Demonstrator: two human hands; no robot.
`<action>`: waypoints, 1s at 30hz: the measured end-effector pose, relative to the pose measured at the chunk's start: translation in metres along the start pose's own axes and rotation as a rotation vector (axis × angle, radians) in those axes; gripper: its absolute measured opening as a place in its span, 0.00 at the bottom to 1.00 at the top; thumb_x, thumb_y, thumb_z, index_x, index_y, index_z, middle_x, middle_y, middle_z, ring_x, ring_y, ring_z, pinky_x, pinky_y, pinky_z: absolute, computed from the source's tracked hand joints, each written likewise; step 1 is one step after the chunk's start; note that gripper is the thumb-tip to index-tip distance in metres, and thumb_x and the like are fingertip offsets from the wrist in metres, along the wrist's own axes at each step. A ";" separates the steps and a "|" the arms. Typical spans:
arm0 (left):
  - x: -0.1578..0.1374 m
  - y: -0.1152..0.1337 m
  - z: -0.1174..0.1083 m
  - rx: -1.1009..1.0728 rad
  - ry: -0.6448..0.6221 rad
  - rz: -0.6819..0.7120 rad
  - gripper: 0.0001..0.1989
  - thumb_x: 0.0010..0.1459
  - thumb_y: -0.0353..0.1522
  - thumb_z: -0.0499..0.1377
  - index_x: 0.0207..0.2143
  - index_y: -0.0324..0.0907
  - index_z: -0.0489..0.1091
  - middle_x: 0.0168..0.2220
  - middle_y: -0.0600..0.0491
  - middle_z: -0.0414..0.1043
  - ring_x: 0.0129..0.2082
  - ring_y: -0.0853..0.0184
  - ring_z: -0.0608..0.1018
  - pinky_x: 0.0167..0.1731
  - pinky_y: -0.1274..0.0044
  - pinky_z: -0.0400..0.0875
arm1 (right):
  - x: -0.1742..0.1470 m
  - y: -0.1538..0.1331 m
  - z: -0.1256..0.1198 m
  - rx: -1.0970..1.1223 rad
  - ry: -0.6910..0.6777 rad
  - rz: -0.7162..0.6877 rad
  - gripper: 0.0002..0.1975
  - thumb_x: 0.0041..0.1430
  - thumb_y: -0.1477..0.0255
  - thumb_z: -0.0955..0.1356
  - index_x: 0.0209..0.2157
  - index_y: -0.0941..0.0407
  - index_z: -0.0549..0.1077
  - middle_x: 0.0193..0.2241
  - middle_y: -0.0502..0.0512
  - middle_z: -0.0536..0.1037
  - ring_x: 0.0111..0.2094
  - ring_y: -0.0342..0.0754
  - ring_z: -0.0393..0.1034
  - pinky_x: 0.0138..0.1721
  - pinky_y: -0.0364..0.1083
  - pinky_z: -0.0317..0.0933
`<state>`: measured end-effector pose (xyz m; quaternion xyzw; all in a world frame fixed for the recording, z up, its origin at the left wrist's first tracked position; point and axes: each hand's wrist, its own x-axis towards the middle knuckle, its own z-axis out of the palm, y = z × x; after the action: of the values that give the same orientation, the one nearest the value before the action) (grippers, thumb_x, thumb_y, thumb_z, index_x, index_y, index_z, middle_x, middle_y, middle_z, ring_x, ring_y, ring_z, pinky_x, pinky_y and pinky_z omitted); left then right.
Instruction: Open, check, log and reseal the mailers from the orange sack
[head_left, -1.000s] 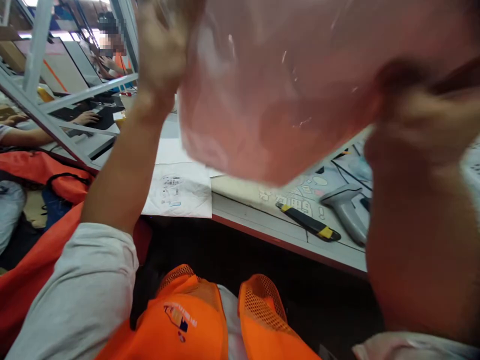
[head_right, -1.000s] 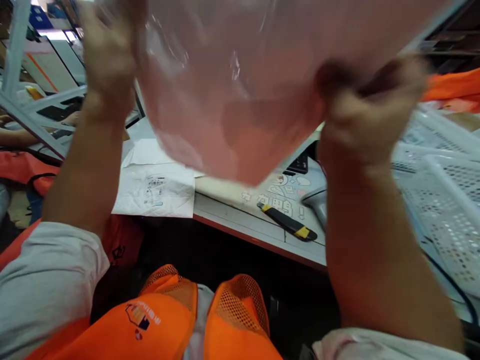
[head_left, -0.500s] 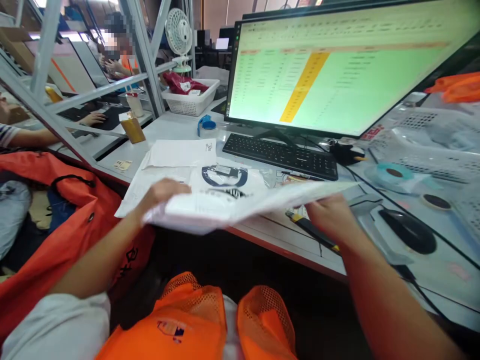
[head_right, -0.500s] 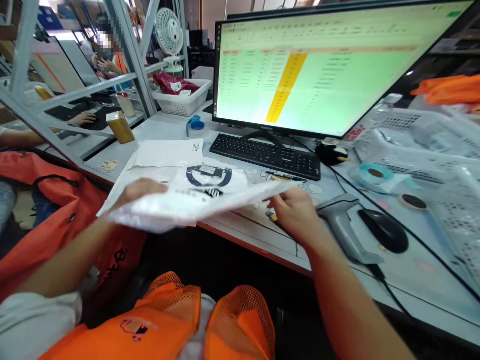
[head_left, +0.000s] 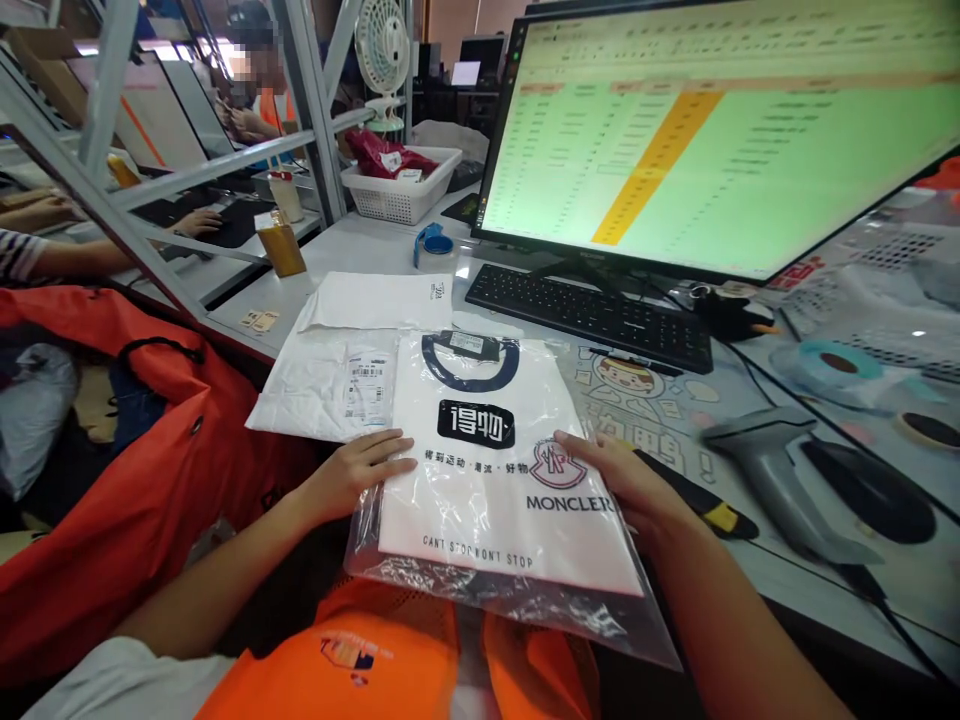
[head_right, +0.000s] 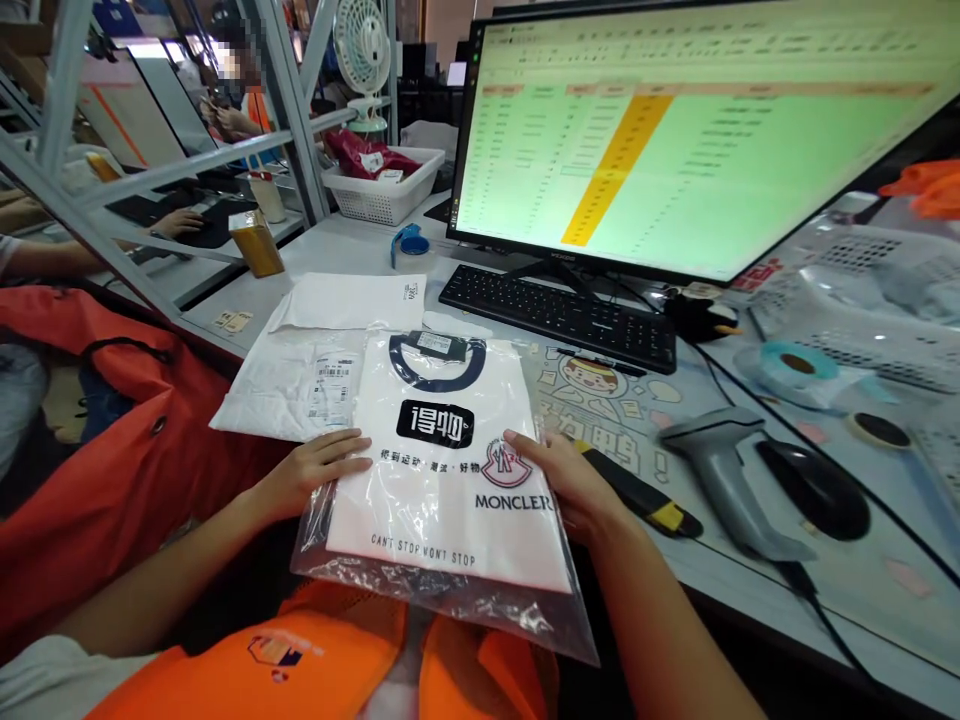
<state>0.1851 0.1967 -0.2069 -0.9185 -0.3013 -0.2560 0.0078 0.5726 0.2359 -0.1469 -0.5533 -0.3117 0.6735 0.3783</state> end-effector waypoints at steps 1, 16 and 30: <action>0.000 -0.001 -0.001 0.011 0.000 -0.004 0.19 0.68 0.28 0.58 0.61 0.43 0.70 0.64 0.44 0.70 0.68 0.58 0.68 0.65 0.63 0.71 | -0.001 -0.003 0.000 -0.065 -0.003 -0.004 0.15 0.47 0.71 0.79 0.37 0.59 0.78 0.29 0.61 0.84 0.24 0.56 0.79 0.24 0.50 0.76; -0.025 -0.010 0.009 0.079 -0.028 -0.193 0.25 0.69 0.26 0.53 0.65 0.48 0.68 0.66 0.45 0.67 0.63 0.57 0.73 0.58 0.62 0.72 | -0.001 0.014 -0.001 -0.033 0.080 -0.040 0.19 0.44 0.77 0.79 0.41 0.58 0.79 0.33 0.59 0.85 0.26 0.58 0.81 0.25 0.52 0.78; -0.035 -0.010 0.010 0.063 0.016 -0.224 0.25 0.67 0.25 0.53 0.65 0.48 0.69 0.65 0.46 0.69 0.62 0.57 0.72 0.56 0.62 0.72 | 0.004 0.014 -0.005 -0.086 0.112 -0.027 0.21 0.43 0.76 0.79 0.42 0.58 0.78 0.32 0.61 0.85 0.25 0.59 0.80 0.24 0.53 0.77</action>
<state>0.1601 0.1876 -0.2330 -0.8763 -0.4100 -0.2528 0.0105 0.5750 0.2322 -0.1623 -0.6014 -0.3260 0.6226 0.3800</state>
